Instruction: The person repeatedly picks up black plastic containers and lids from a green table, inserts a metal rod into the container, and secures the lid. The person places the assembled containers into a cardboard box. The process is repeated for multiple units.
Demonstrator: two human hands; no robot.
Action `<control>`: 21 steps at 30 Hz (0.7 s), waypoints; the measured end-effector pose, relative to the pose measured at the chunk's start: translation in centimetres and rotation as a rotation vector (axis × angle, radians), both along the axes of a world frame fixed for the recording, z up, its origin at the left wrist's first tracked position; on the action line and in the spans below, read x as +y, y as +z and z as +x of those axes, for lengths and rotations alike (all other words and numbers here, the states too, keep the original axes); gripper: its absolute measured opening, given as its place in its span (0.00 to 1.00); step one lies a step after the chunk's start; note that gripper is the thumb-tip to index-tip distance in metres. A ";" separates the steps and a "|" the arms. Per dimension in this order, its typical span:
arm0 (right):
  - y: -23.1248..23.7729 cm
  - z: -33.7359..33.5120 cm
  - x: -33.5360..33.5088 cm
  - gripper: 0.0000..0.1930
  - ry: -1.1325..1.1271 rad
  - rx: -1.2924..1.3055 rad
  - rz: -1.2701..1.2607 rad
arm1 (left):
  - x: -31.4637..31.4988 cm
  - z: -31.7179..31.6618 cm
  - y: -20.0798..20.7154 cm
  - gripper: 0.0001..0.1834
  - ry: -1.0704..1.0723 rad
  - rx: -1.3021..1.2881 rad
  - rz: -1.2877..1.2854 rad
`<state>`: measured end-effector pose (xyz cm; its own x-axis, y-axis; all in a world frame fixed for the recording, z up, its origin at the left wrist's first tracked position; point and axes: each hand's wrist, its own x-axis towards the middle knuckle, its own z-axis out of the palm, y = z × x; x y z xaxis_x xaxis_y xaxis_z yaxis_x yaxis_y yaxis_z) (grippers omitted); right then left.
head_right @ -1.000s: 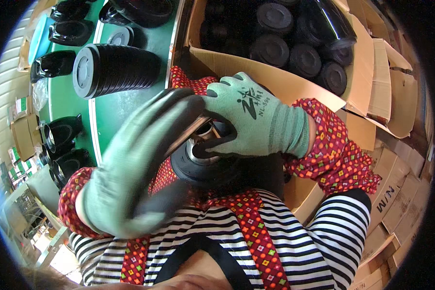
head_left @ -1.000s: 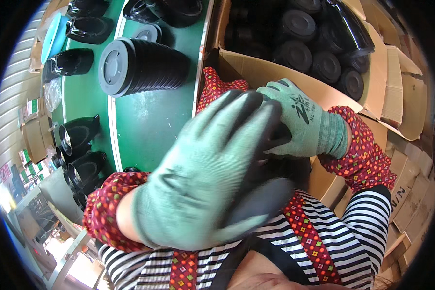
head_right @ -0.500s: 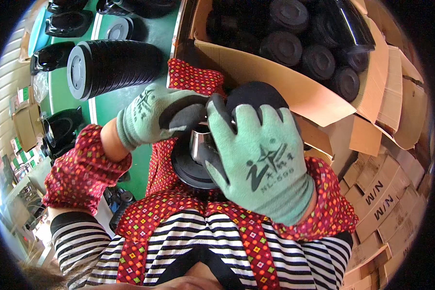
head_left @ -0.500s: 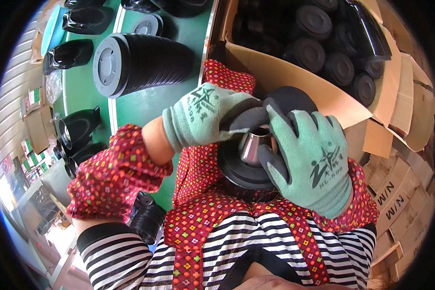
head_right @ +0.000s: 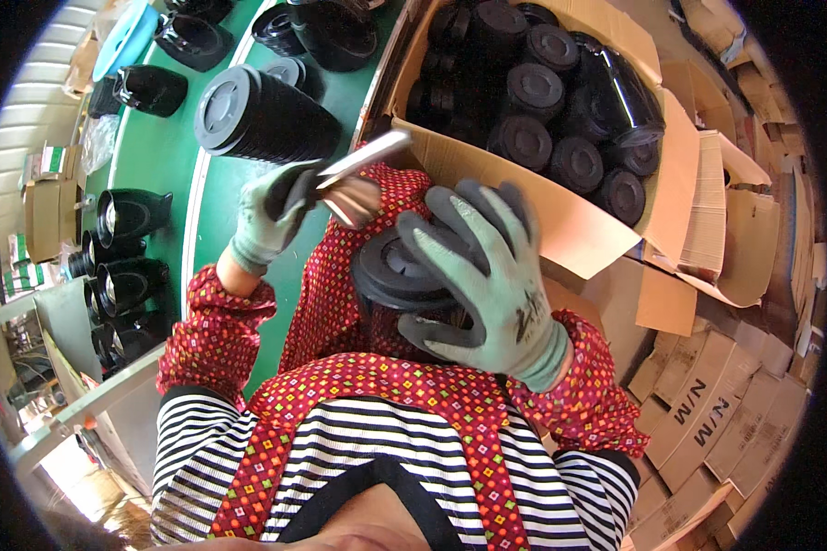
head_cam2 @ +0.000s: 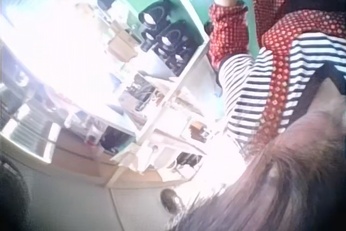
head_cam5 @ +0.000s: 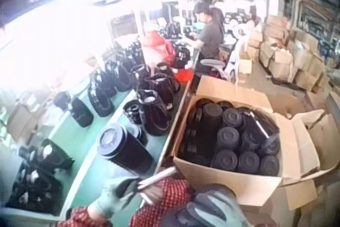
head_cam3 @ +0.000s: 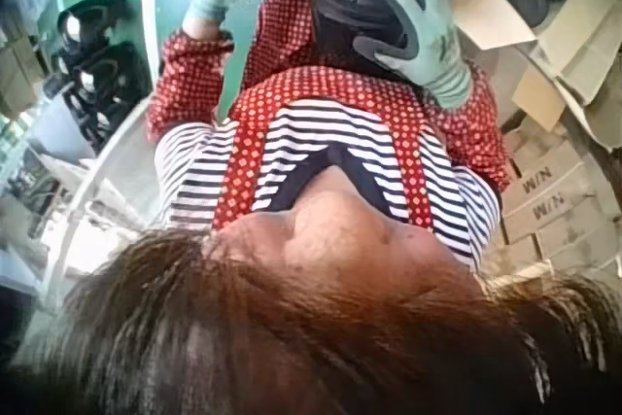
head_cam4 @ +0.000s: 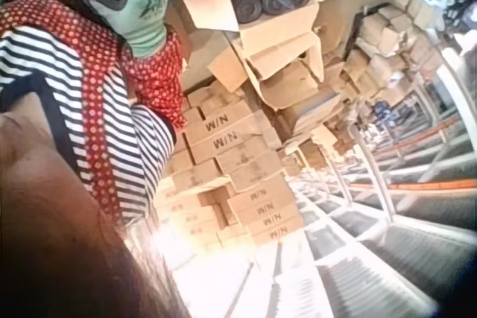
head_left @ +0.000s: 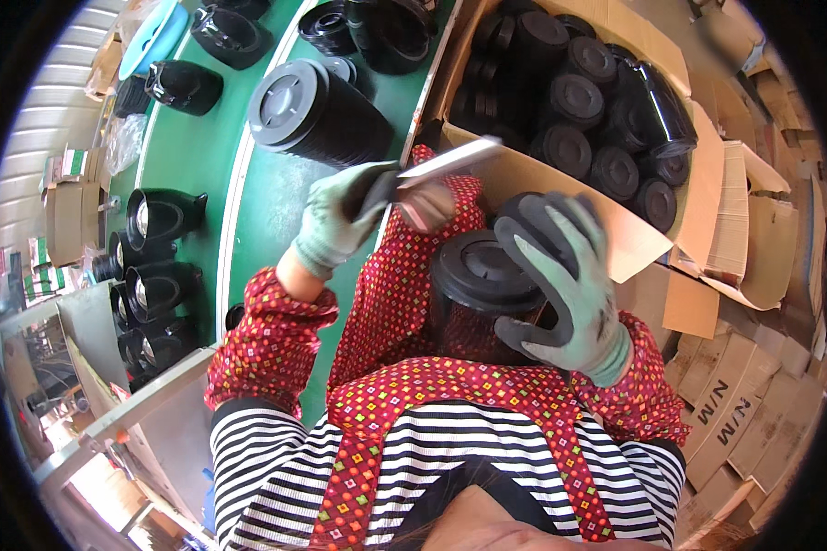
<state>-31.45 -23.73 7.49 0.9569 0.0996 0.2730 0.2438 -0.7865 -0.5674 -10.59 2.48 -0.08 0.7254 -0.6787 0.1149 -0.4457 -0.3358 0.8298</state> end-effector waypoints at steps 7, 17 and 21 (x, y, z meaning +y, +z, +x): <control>-5.1 -2.0 1.9 0.27 -0.080 -0.005 0.436 | 15.2 -5.3 -7.8 0.12 0.435 -0.212 0.491; -0.7 5.0 7.9 0.28 -0.276 0.394 1.708 | 13.5 -12.4 4.7 0.62 0.013 -0.194 -0.094; -5.9 8.5 13.8 0.29 -0.030 0.740 1.849 | 17.7 -15.1 3.8 0.42 0.329 0.378 -0.395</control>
<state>-22.94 -9.97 1.64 0.9075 0.1970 -0.3710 -0.3778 0.7688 -0.5160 -25.68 20.20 3.70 0.9281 -0.3724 0.0057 -0.0230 -0.0422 0.9988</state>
